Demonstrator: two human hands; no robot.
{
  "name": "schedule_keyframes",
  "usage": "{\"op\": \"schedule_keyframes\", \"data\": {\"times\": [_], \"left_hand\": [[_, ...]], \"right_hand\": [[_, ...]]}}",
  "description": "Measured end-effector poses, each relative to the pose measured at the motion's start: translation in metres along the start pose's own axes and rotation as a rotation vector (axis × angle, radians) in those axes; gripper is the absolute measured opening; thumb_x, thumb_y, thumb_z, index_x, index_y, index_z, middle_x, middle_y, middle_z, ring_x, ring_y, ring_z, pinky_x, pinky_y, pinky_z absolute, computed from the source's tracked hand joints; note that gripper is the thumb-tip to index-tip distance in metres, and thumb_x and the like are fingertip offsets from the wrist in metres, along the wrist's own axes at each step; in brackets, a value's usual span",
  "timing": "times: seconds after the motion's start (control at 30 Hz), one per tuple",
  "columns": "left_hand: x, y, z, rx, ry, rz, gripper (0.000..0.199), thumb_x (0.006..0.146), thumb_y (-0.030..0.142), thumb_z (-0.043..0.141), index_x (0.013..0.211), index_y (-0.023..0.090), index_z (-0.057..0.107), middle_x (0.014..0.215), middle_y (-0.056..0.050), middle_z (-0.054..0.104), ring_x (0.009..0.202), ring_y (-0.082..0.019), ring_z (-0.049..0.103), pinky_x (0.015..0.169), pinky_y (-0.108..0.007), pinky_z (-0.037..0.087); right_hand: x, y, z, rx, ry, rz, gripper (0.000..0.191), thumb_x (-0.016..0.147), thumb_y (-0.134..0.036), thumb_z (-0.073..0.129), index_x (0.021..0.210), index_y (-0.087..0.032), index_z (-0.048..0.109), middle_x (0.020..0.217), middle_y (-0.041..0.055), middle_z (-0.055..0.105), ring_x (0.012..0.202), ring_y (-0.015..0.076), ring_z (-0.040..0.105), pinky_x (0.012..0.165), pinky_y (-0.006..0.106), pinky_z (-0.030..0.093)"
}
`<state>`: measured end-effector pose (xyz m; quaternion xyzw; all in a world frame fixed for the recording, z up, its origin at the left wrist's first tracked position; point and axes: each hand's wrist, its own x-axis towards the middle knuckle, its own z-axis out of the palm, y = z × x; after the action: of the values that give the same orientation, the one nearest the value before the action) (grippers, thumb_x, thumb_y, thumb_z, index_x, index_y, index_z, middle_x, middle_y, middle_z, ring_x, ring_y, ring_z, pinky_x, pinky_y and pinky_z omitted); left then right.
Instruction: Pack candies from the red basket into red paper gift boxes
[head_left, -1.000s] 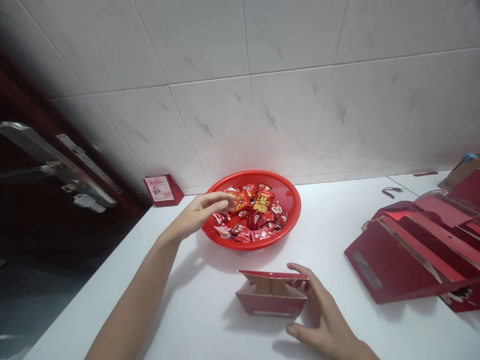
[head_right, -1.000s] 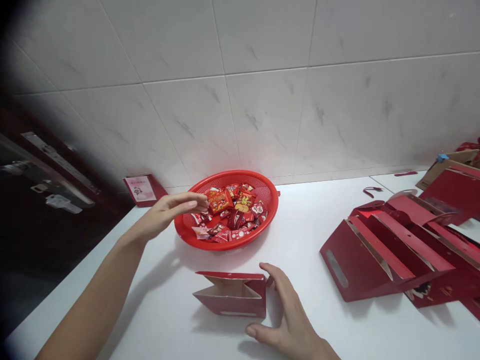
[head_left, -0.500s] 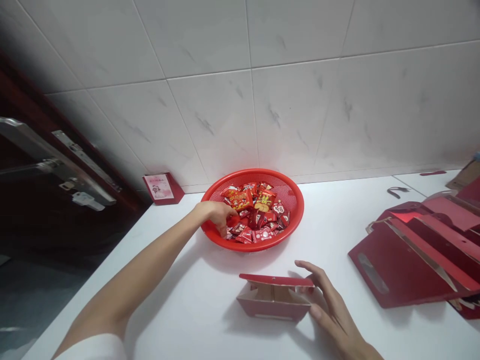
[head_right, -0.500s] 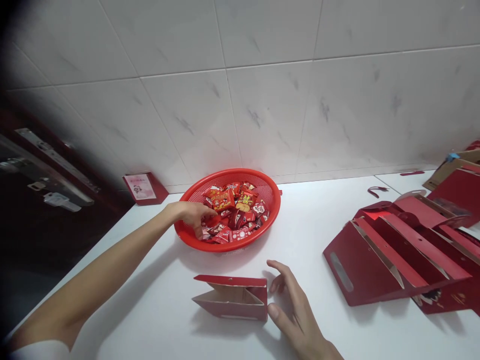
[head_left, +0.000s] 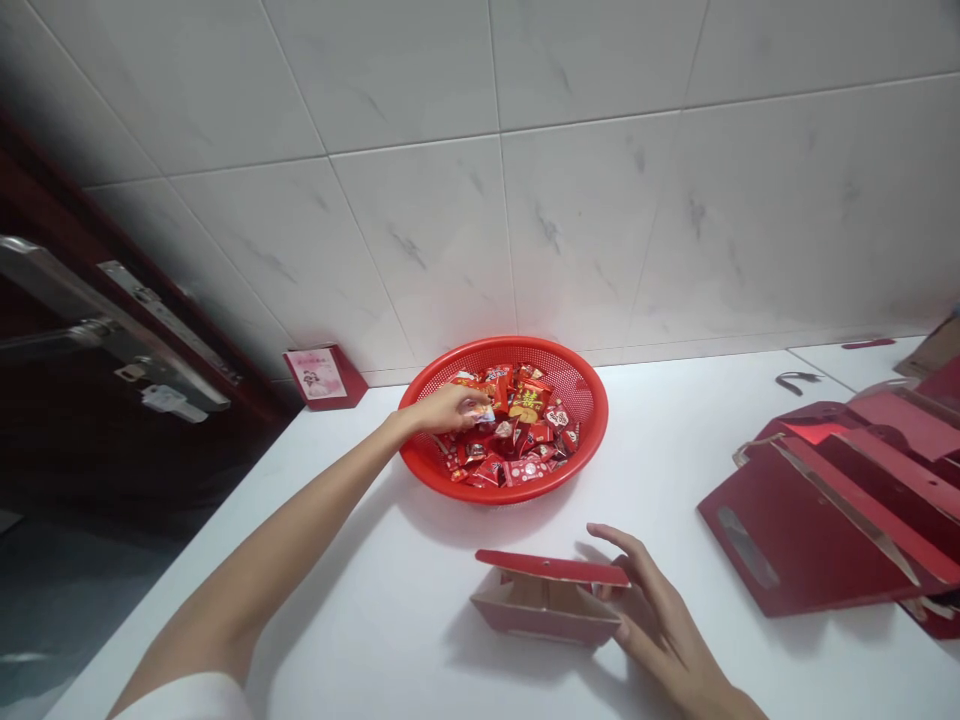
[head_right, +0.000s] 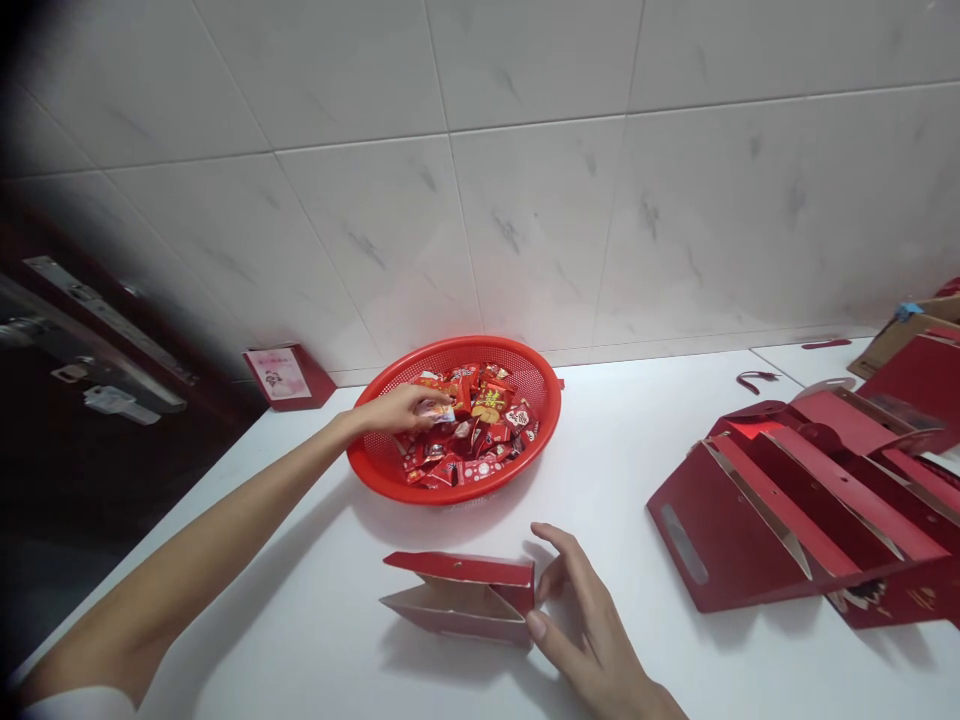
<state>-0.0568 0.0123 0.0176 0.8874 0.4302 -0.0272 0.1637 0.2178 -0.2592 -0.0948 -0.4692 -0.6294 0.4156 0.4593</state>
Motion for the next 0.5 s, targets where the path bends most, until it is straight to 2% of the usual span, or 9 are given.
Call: {"op": "schedule_keyframes", "data": {"times": [0.1, 0.23, 0.27, 0.33, 0.4, 0.43, 0.5], "left_hand": [[-0.002, -0.006, -0.001, 0.003, 0.044, 0.048, 0.044, 0.088, 0.032, 0.06, 0.13, 0.02, 0.065, 0.13, -0.01, 0.069, 0.117, -0.026, 0.063, 0.096, -0.032, 0.047], [-0.007, -0.002, -0.004, 0.11, 0.085, 0.095, 0.038, 0.088, 0.033, 0.061, 0.123, 0.02, 0.07, 0.12, -0.011, 0.071, 0.11, -0.027, 0.064, 0.093, -0.033, 0.047], [-0.009, 0.001, -0.005, 0.111, 0.052, 0.1, 0.036, 0.088, 0.032, 0.062, 0.12, 0.021, 0.072, 0.117, -0.01, 0.071, 0.106, -0.025, 0.065, 0.091, -0.031, 0.048], [-0.014, 0.011, -0.005, 0.114, -0.104, 0.09, 0.037, 0.084, 0.031, 0.066, 0.118, 0.022, 0.073, 0.108, -0.008, 0.072, 0.097, -0.024, 0.066, 0.084, -0.029, 0.049], [-0.018, 0.02, -0.003, 0.178, -0.27, 0.055, 0.049, 0.075, 0.033, 0.074, 0.123, 0.024, 0.073, 0.109, -0.009, 0.071, 0.094, -0.025, 0.066, 0.078, -0.03, 0.05], [-0.019, 0.024, -0.001, 0.228, -0.311, 0.032, 0.056, 0.07, 0.033, 0.077, 0.125, 0.025, 0.072, 0.112, -0.011, 0.069, 0.094, -0.027, 0.066, 0.075, -0.031, 0.05], [-0.019, 0.028, 0.004, 0.314, -0.315, 0.014, 0.06, 0.066, 0.033, 0.08, 0.125, 0.025, 0.072, 0.118, -0.014, 0.066, 0.094, -0.03, 0.066, 0.072, -0.032, 0.05]], "right_hand": [[0.0, -0.001, 0.001, 0.03, -0.017, 0.03, 0.064, 0.094, -0.061, 0.051, 0.147, -0.026, 0.043, 0.097, 0.0076, 0.066, 0.093, 0.0282, 0.067, 0.086, 0.041, 0.055], [0.0, -0.003, 0.0, 0.054, -0.017, 0.075, 0.062, 0.095, -0.059, 0.049, 0.147, -0.026, 0.042, 0.099, 0.0072, 0.067, 0.088, 0.0262, 0.067, 0.083, 0.039, 0.054], [0.0, -0.004, 0.0, 0.049, -0.015, 0.078, 0.062, 0.095, -0.059, 0.049, 0.147, -0.027, 0.042, 0.098, 0.007, 0.067, 0.087, 0.0259, 0.067, 0.083, 0.039, 0.053], [0.0, -0.005, 0.0, 0.036, -0.017, 0.077, 0.061, 0.095, -0.06, 0.048, 0.146, -0.027, 0.042, 0.097, 0.0064, 0.067, 0.086, 0.0257, 0.066, 0.083, 0.039, 0.053], [0.0, -0.006, 0.0, 0.031, -0.021, 0.08, 0.061, 0.095, -0.061, 0.047, 0.146, -0.027, 0.042, 0.095, 0.0058, 0.066, 0.085, 0.0255, 0.066, 0.082, 0.039, 0.052], [0.0, -0.007, 0.0, 0.035, -0.022, 0.084, 0.061, 0.095, -0.061, 0.047, 0.146, -0.027, 0.042, 0.094, 0.0057, 0.066, 0.085, 0.0256, 0.066, 0.082, 0.039, 0.052], [0.0, -0.008, 0.0, 0.047, -0.025, 0.093, 0.063, 0.095, -0.062, 0.047, 0.146, -0.026, 0.042, 0.093, 0.0057, 0.065, 0.085, 0.0257, 0.065, 0.082, 0.04, 0.053]]}}
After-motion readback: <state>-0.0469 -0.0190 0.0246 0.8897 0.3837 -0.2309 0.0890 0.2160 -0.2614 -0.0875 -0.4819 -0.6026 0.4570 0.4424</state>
